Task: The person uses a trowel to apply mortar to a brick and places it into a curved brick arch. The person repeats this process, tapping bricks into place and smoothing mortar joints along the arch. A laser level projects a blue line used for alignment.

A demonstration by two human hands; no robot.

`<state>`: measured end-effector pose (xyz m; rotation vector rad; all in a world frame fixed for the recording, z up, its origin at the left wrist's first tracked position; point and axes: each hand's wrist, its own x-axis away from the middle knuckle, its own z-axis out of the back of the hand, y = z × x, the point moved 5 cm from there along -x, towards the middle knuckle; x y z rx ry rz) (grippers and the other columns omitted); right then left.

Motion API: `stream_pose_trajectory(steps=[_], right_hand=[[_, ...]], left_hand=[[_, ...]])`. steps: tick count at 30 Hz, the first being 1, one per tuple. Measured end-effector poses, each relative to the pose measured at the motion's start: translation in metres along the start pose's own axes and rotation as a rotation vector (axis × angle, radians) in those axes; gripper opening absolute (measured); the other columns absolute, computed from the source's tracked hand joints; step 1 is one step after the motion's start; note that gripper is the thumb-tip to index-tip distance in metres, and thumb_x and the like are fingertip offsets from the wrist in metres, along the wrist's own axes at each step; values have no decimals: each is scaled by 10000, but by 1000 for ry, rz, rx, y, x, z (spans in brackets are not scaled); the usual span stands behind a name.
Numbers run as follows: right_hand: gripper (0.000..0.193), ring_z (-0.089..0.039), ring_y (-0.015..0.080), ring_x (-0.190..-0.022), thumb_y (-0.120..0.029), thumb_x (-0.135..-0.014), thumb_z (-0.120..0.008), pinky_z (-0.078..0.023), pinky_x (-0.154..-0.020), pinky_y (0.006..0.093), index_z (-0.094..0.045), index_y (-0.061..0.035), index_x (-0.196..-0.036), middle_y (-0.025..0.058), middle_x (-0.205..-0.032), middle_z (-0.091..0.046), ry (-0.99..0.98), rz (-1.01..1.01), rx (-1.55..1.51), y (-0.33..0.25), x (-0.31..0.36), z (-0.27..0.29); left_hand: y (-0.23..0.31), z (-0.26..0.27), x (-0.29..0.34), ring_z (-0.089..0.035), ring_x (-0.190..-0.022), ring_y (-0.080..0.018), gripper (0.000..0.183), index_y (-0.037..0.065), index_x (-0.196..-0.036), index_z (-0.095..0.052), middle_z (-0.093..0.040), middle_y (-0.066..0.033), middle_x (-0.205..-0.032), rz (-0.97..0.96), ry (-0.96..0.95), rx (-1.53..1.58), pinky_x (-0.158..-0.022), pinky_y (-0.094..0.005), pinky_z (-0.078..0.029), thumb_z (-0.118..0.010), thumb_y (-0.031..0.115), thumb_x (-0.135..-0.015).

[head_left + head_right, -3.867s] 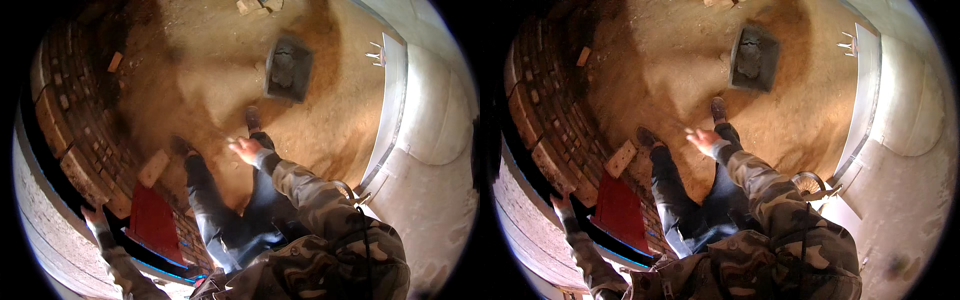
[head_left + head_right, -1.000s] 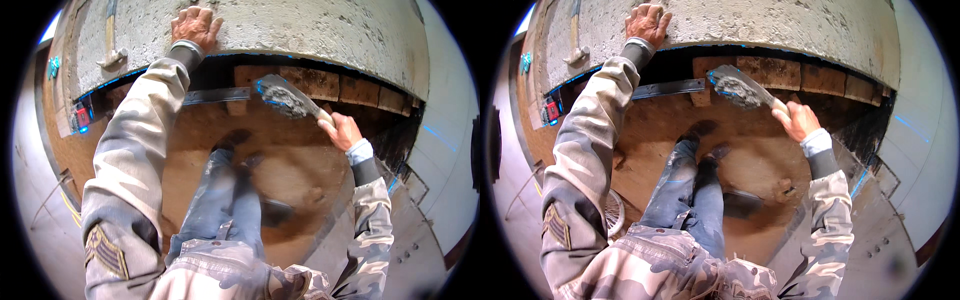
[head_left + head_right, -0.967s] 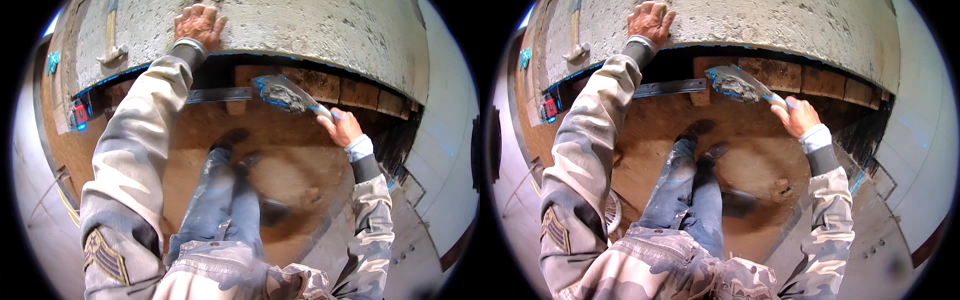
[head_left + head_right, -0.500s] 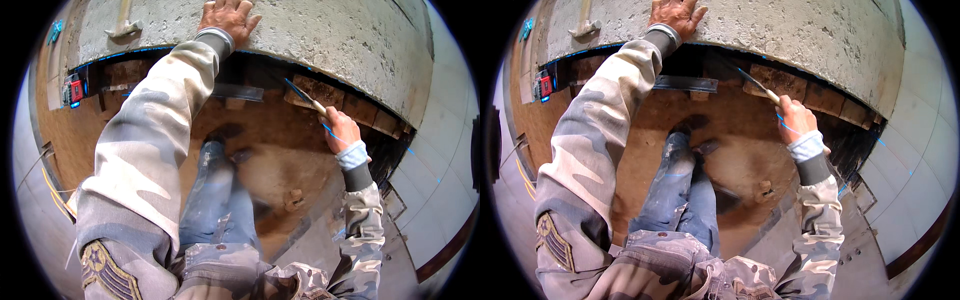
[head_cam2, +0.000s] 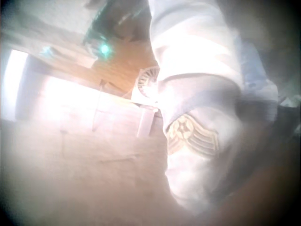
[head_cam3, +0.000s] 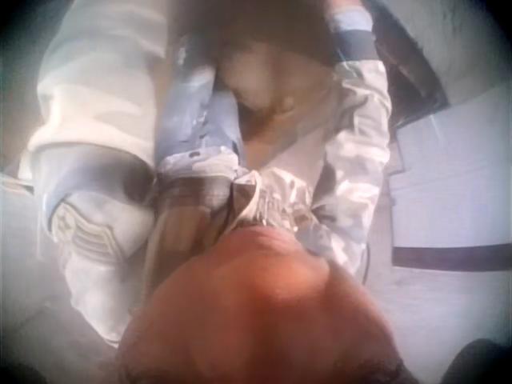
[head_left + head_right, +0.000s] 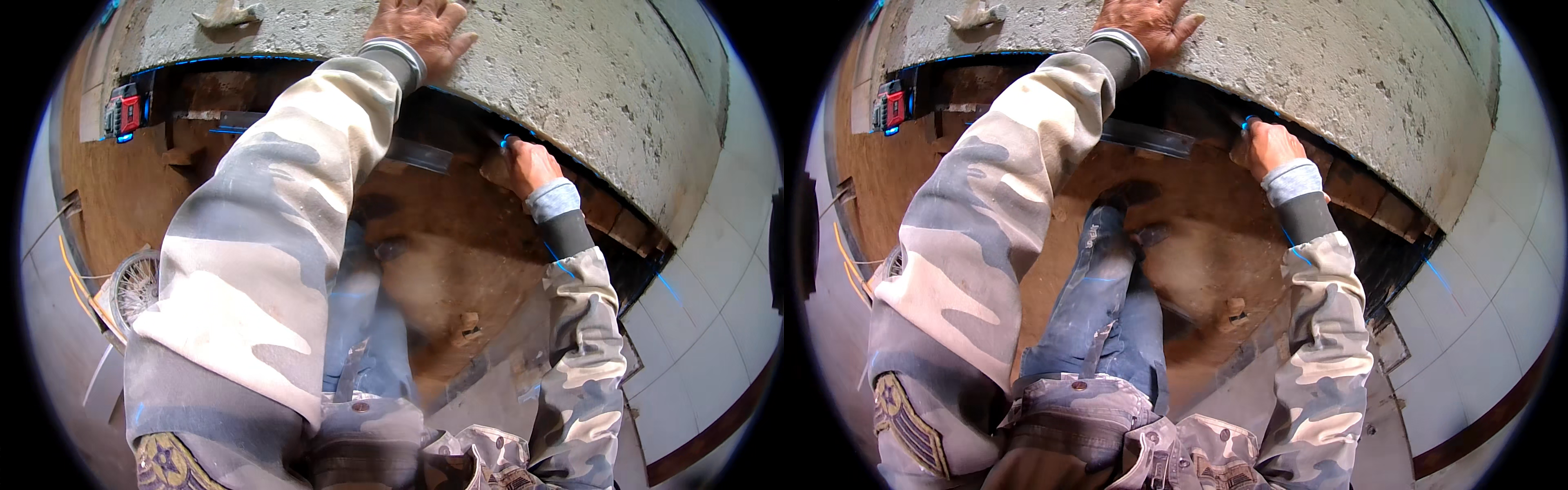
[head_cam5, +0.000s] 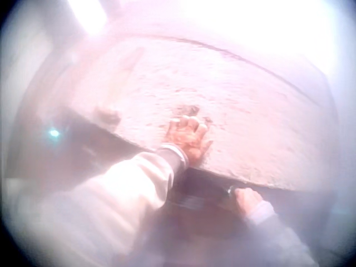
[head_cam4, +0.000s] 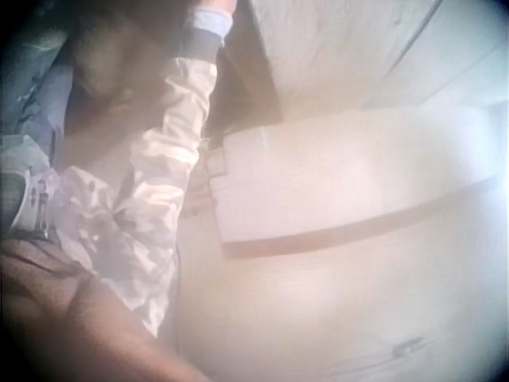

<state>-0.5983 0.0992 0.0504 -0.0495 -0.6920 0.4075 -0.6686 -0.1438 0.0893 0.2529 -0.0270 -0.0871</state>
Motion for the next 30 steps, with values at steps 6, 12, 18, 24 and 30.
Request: stream_pose_trajectory(steps=[6, 12, 18, 24, 30], right_hand=[[222, -605, 425, -798, -250, -957, -512, -497, -687, 512, -592, -161, -1144, 223, -836, -599, 49, 232, -44, -8, 31, 28], [319, -608, 371, -769, -193, -933, -570, -512, -669, 464, -580, -248, -1247, 172, -806, -553, 74, 131, 33, -2, 83, 71], [418, -615, 326, -895, -128, -882, -588, -527, -747, 442, -569, -270, -1275, 145, -897, -560, 41, 157, 113, -29, 71, 82], [332, -642, 362, -999, -141, -923, -511, -545, -823, 443, -619, -205, -1230, 216, -1042, -617, -37, 92, 176, -64, 8, 40], [304, -661, 352, -939, -163, -917, -534, -549, -772, 438, -652, -220, -1191, 200, -978, -625, -75, 222, 240, -62, 20, 45]], left_hand=[[-6, 3, 1, -416, -1247, -296, 451, 128, -1259, -531, -489, -124, -1302, -12, 6, 49, -1028, -517, -308, -492, 434, -930], [-7, 4, -1, -387, -1288, -303, 485, 116, -1282, -511, -456, -138, -1350, 1, 65, -9, -1063, -509, -275, -457, 457, -943], [-7, -2, -2, -374, -1300, -299, 499, 118, -1300, -498, -450, -138, -1357, 29, -106, 15, -1065, -513, -265, -436, 467, -948], [-6, 7, 1, -393, -1280, -306, 498, 116, -1293, -504, -476, -142, -1332, -22, 56, 10, -1056, -506, -279, -458, 461, -937], [-7, 6, 2, -397, -1278, -322, 506, 111, -1297, -507, -466, -152, -1351, -11, 35, 24, -1067, -517, -277, -462, 460, -934]])
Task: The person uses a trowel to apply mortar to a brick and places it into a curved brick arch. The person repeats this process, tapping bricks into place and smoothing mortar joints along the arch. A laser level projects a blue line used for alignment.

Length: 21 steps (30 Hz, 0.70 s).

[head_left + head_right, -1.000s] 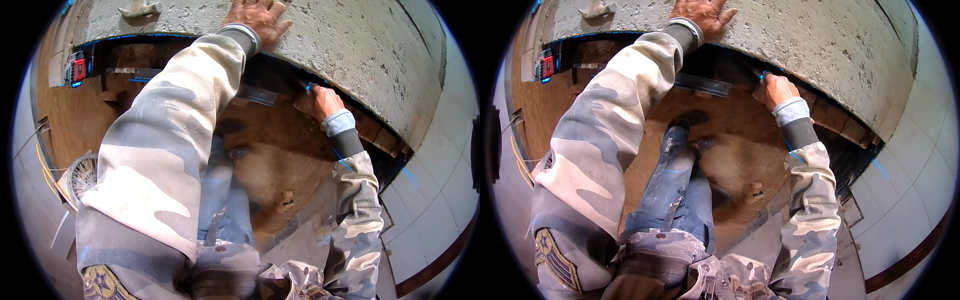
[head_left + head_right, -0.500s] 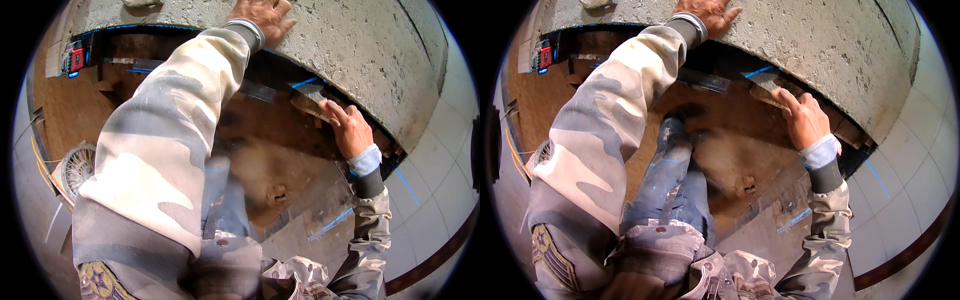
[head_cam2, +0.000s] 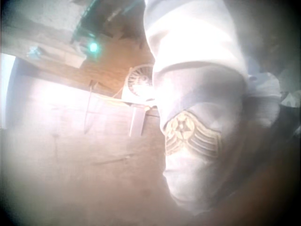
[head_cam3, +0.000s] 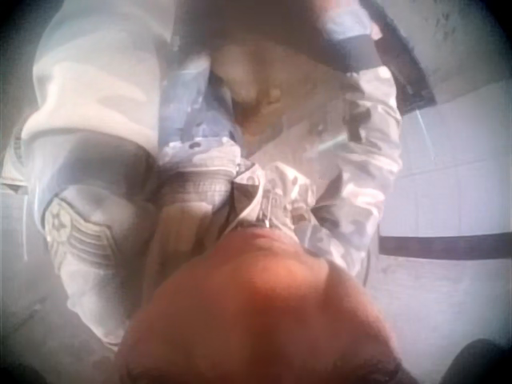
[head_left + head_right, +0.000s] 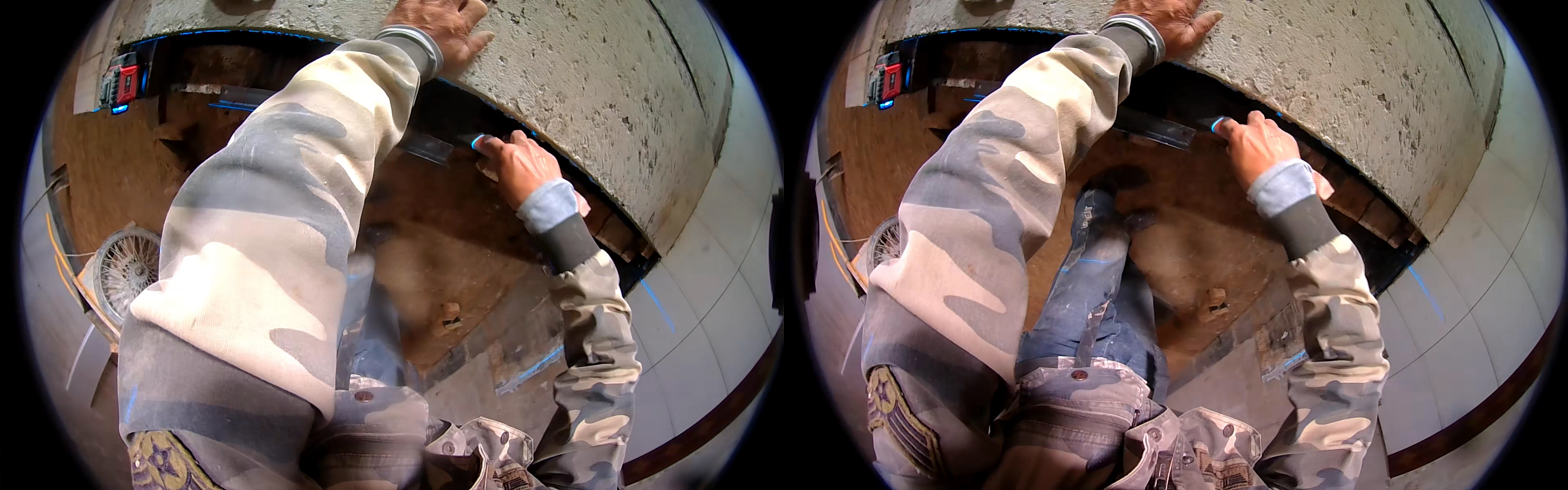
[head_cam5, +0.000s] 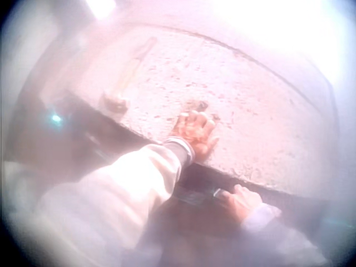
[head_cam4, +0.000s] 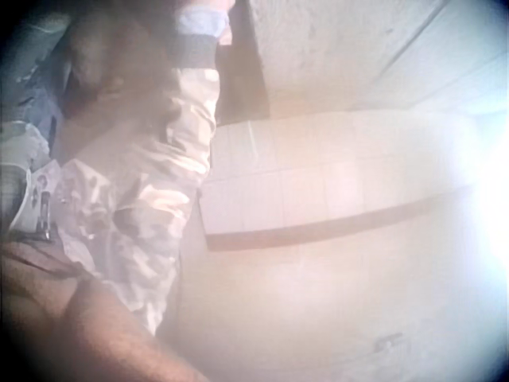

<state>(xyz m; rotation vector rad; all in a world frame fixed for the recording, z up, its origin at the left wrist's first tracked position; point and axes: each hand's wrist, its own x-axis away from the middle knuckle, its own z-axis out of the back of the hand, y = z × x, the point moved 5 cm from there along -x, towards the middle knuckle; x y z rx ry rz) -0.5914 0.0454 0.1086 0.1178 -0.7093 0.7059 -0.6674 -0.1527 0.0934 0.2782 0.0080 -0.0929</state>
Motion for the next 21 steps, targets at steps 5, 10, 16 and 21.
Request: stream_pose_trajectory(steps=[5, 10, 16, 21], right_hand=[[387, -609, 328, -1042, -228, -877, -615, -536, -797, 427, -588, -230, -1263, 174, -1093, -576, -32, 45, 109, 11, 13, 2], [259, -639, 292, -1000, -166, -914, -513, -555, -753, 418, -636, -116, -1136, 161, -1097, -594, 38, -16, 166, -4, -21, -32], [253, -649, 290, -902, -157, -890, -534, -561, -714, 404, -626, -114, -1123, 138, -1011, -589, 209, -125, 150, -6, -27, -50], [379, -609, 322, -867, -42, -881, -517, -529, -715, 430, -533, -184, -1232, 147, -932, -541, 307, -126, -88, 16, 58, -30]], left_hand=[[0, 0, -1, -395, -1283, -325, 512, 108, -1310, -498, -453, -157, -1364, 10, -43, 1, -1069, -525, -278, -454, 458, -939], [-2, -1, -2, -382, -1297, -320, 516, 108, -1317, -488, -439, -153, -1380, 12, -38, 2, -1075, -533, -271, -447, 460, -942], [-3, -5, -5, -351, -1343, -313, 507, 128, -1322, -490, -437, -134, -1394, 52, -76, 4, -1103, -528, -237, -448, 454, -936], [0, -1, -3, -374, -1318, -308, 537, 122, -1342, -492, -455, -140, -1373, 65, -50, -26, -1084, -519, -247, -456, 460, -927]])
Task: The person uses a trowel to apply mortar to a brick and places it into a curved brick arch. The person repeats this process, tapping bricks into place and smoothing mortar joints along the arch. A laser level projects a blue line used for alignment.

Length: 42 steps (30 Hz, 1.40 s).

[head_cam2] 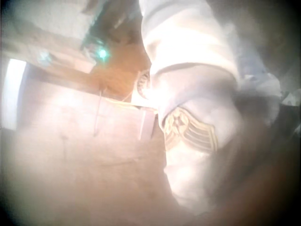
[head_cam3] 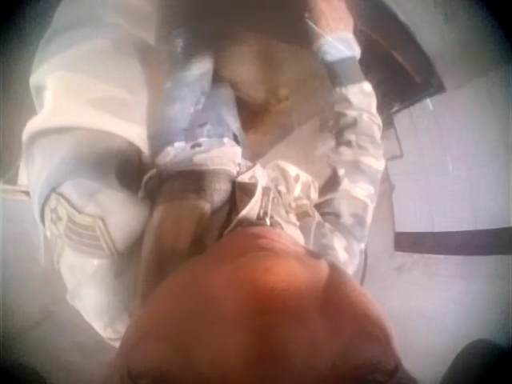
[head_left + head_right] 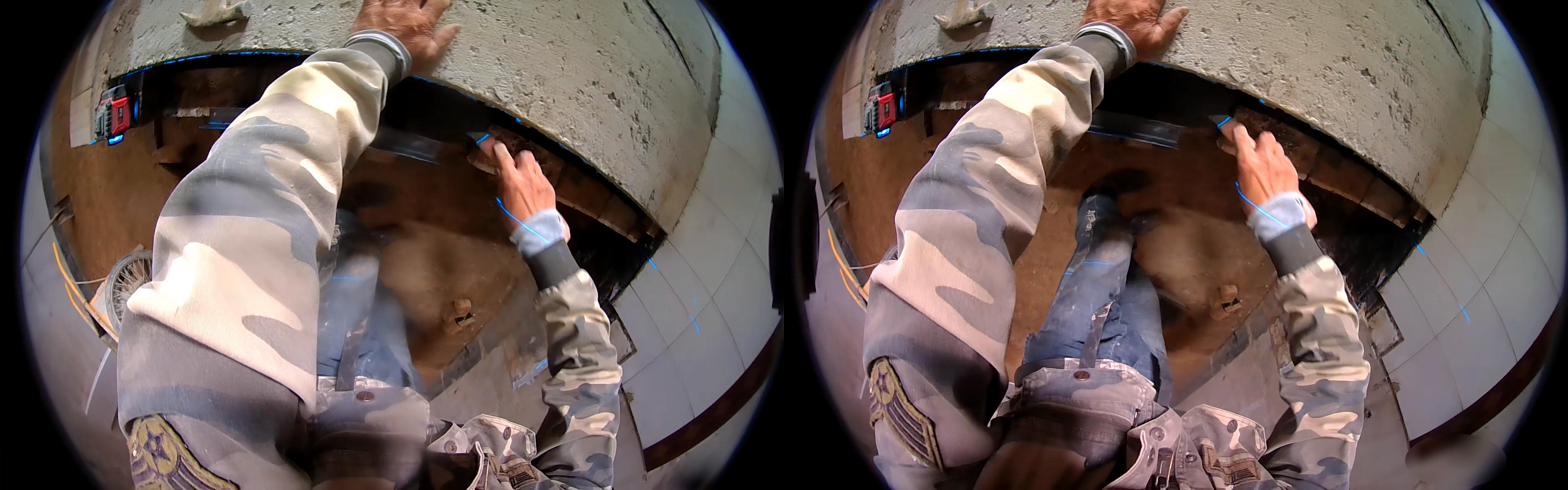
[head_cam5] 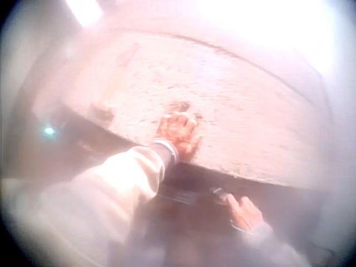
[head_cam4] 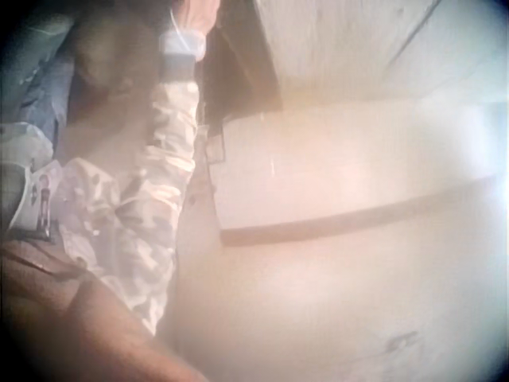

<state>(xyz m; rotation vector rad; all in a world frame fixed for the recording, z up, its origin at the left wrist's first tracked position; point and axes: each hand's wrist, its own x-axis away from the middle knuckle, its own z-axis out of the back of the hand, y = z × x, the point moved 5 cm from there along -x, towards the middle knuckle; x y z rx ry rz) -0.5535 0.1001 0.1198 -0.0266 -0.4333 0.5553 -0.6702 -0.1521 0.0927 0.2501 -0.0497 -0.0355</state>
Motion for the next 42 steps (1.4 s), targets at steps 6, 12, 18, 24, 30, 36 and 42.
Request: stream_pose_trajectory(steps=[6, 12, 18, 24, 30, 36, 42], right_hand=[[502, -615, 368, -831, -36, -855, -609, -506, -721, 430, -530, -159, -1335, 182, -897, -615, 103, -74, -575, 20, 53, 5], [400, -626, 408, -849, -72, -878, -614, -497, -729, 444, -583, -121, -1274, 214, -920, -645, -1, -154, -725, 20, 55, -26], [371, -634, 399, -992, -95, -909, -596, -519, -840, 401, -577, -69, -1278, 224, -1105, -650, -55, -213, -836, 18, 64, -35], [339, -674, 238, -845, -87, -929, -567, -521, -779, 325, -593, -30, -1262, 171, -1009, -687, -110, -303, -879, 24, 68, -42], [359, -545, 75, -635, -144, -987, -521, -473, -593, 259, -554, -68, -1336, 11, -724, -589, -118, -602, -1299, 7, 90, -55], [363, -542, 73, -618, -160, -979, -520, -462, -568, 253, -564, -71, -1328, 6, -721, -589, -120, -624, -1373, -3, 89, -88], [365, -569, 96, -620, -161, -974, -506, -482, -593, 278, -565, -60, -1319, 25, -722, -606, -64, -767, -1352, 0, 110, -100]], left_hand=[[6, 6, -2, -389, -1279, -301, 535, 108, -1321, -497, -472, -138, -1322, -26, 31, -20, -1054, -506, -270, -488, 451, -910], [8, -1, -4, -403, -1250, -310, 489, 110, -1251, -519, -482, -144, -1288, -9, 56, -48, -1046, -514, -274, -497, 453, -903], [10, 0, -1, -392, -1259, -326, 503, 106, -1257, -510, -470, -155, -1300, -14, 206, -120, -1054, -525, -263, -509, 452, -893], [8, -2, -2, -398, -1269, -353, 501, 100, -1253, -511, -464, -172, -1309, 2, 47, -24, -1065, -533, -258, -528, 439, -885], [11, 6, 0, -430, -1237, -379, 495, 73, -1216, -535, -498, -190, -1273, -13, 174, -66, -1039, -525, -306, -548, 430, -873], [13, 7, -4, -451, -1175, -385, 439, 74, -1141, -556, -508, -208, -1209, -119, 216, -29, -995, -537, -324, -595, 389, -837], [20, 8, -1, -451, -1172, -385, 448, 71, -1160, -546, -502, -210, -1220, -133, 244, -51, -996, -531, -324, -603, 371, -831]])
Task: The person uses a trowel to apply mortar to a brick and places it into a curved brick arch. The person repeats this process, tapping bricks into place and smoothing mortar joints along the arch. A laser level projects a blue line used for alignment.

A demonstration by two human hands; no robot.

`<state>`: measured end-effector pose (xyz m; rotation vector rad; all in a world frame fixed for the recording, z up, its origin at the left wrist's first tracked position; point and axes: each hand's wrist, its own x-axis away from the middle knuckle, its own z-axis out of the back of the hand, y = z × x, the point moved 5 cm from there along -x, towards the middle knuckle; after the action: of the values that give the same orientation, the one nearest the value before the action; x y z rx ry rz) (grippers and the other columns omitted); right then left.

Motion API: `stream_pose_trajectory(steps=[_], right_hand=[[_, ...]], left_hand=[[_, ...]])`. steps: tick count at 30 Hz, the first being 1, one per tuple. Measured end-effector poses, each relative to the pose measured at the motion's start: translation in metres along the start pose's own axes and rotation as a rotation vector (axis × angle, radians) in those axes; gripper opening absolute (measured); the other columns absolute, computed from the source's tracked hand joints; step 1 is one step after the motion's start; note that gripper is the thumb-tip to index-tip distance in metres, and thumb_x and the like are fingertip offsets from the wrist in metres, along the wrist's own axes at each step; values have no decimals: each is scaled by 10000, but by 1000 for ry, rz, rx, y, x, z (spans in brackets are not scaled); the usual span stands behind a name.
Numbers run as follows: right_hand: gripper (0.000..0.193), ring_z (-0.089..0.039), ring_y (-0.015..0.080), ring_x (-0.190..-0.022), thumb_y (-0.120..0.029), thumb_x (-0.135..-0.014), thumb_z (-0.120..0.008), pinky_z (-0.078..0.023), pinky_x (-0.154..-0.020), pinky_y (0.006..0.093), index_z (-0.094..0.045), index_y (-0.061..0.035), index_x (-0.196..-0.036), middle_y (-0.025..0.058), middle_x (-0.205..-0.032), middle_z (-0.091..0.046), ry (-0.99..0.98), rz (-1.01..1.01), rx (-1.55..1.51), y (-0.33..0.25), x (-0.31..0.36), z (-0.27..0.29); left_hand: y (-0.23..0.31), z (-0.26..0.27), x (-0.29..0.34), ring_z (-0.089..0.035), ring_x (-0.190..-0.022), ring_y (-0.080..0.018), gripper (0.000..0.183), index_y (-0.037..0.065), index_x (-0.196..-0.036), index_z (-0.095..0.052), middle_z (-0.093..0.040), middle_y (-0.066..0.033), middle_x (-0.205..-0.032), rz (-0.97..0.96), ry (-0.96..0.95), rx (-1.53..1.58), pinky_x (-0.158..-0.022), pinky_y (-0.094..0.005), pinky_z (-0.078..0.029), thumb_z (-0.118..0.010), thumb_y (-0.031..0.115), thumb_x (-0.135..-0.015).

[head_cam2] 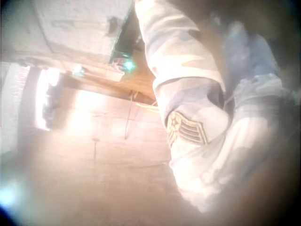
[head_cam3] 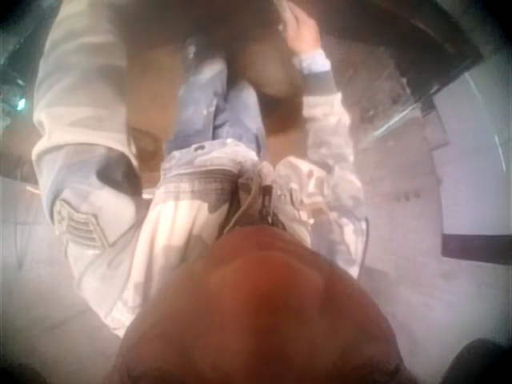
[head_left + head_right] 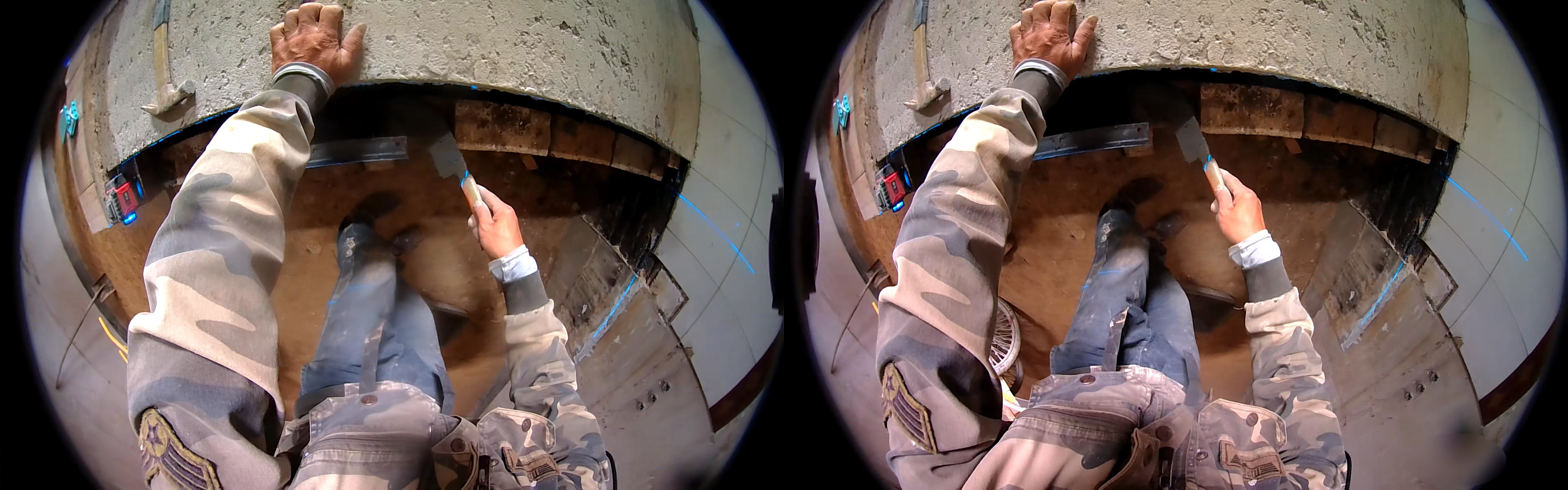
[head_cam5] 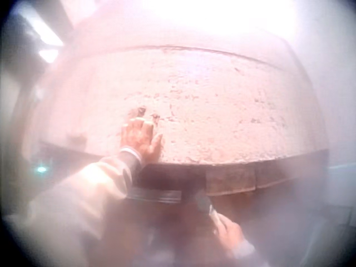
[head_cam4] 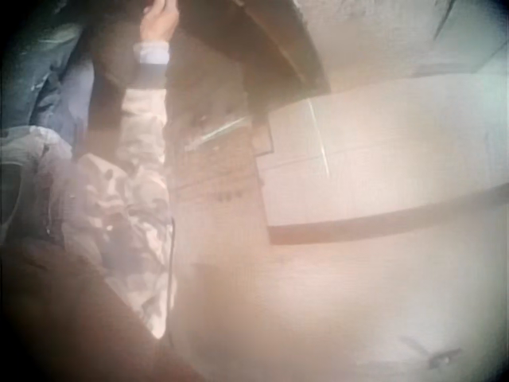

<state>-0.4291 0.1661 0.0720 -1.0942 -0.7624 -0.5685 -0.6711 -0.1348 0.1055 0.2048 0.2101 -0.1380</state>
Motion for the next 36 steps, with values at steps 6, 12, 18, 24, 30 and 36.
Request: stream_pose_trajectory(steps=[6, 12, 18, 24, 30, 36], right_hand=[[355, -595, 127, -623, -158, -965, -517, -495, -614, 305, -577, -65, -1302, 64, -702, -616, 137, 78, 90, -2, 15, 0], [371, -597, 121, -644, -169, -976, -522, -493, -620, 305, -552, -76, -1334, 63, -722, -620, 192, 13, 23, -1, 29, -19], [439, -644, 277, -780, -123, -917, -591, -513, -737, 386, -536, -89, -1352, 144, -920, -676, 174, 280, 105, -37, 38, -15], [539, -619, 393, -771, -73, -821, -677, -518, -687, 467, -562, -241, -1320, 201, -811, -592, 120, 599, 644, -88, 11, 7], [450, -624, 422, -754, -132, -877, -627, -530, -645, 488, -537, -255, -1301, 216, -877, -574, 34, 567, 956, -113, -8, 21], [443, -625, 411, -790, -138, -884, -617, -535, -686, 488, -545, -265, -1302, 211, -885, -593, 2, 552, 946, -125, -14, 28]], left_hand=[[-6, -3, -2, -480, -1129, -268, 424, 170, -1104, -598, -551, -72, -1130, -30, 31, -47, -971, -455, -314, -511, 530, -900], [-15, -19, -1, -461, -1158, -276, 442, 181, -1148, -572, -511, -96, -1184, -32, -44, -92, -988, -469, -298, -501, 537, -896], [-14, -17, -2, -460, -1157, -265, 429, 186, -1129, -578, -514, -83, -1169, -50, -13, -115, -985, -467, -299, -511, 539, -896], [-6, -2, -1, -466, -1127, -372, 400, 79, -1105, -546, -520, -193, -1157, -3, -20, 54, -957, -529, -350, -601, 363, -829], [0, 6, -2, -463, -1125, -360, 393, 86, -1093, -550, -519, -176, -1151, -15, 11, 8, -961, -525, -341, -599, 374, -831], [-4, -1, -1, -428, -1198, -334, 451, 86, -1147, -551, -506, -166, -1226, 59, -63, -44, -1011, -512, -302, -556, 428, -853]])
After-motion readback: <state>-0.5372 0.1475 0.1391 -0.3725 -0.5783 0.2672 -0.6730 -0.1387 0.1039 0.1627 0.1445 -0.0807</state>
